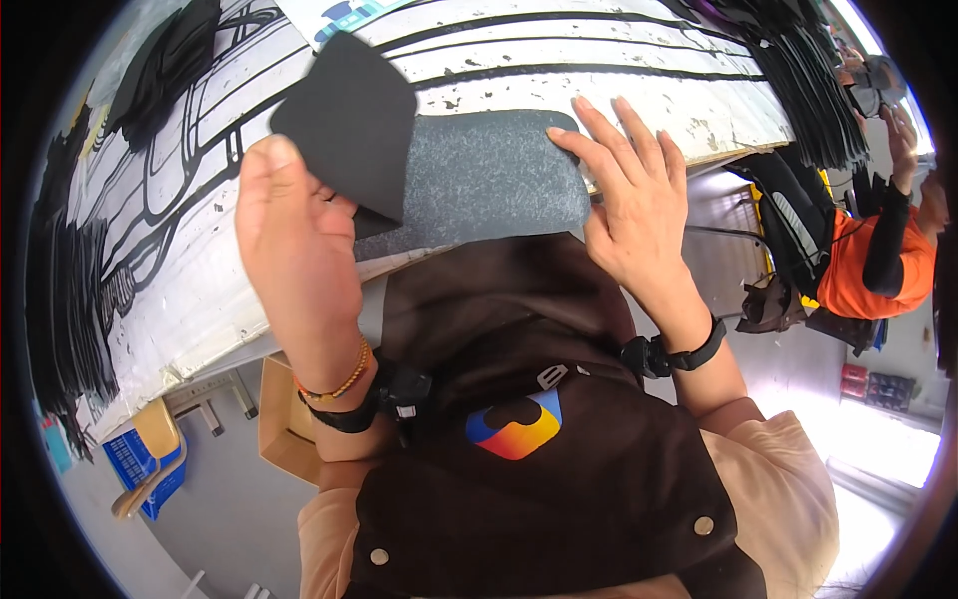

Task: Applying adhesive material to shoe components at a production table.

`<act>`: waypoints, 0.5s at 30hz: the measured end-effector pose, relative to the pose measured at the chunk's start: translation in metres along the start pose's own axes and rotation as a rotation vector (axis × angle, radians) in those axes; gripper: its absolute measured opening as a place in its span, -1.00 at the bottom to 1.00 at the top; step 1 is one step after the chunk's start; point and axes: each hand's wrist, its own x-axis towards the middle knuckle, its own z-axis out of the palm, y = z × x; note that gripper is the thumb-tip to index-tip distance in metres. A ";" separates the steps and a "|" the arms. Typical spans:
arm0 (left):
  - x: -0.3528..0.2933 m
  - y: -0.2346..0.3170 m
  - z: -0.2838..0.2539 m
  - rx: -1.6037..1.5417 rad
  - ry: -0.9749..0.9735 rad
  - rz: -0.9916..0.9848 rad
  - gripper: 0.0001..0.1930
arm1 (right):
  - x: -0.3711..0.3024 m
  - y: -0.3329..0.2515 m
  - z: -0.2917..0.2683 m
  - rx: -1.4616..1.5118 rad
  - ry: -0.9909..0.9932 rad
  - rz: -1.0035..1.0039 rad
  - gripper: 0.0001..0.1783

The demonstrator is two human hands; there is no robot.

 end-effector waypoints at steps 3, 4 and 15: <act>-0.006 -0.007 0.002 0.613 -0.033 0.091 -0.75 | 0.000 0.001 0.002 0.000 0.010 -0.003 -0.20; -0.007 -0.007 0.004 0.615 -0.028 0.091 -0.75 | 0.000 0.001 0.001 0.003 0.008 -0.006 -0.20; -0.017 -0.010 0.017 0.979 -0.167 0.297 -0.78 | -0.002 0.001 0.003 -0.007 0.023 -0.006 -0.19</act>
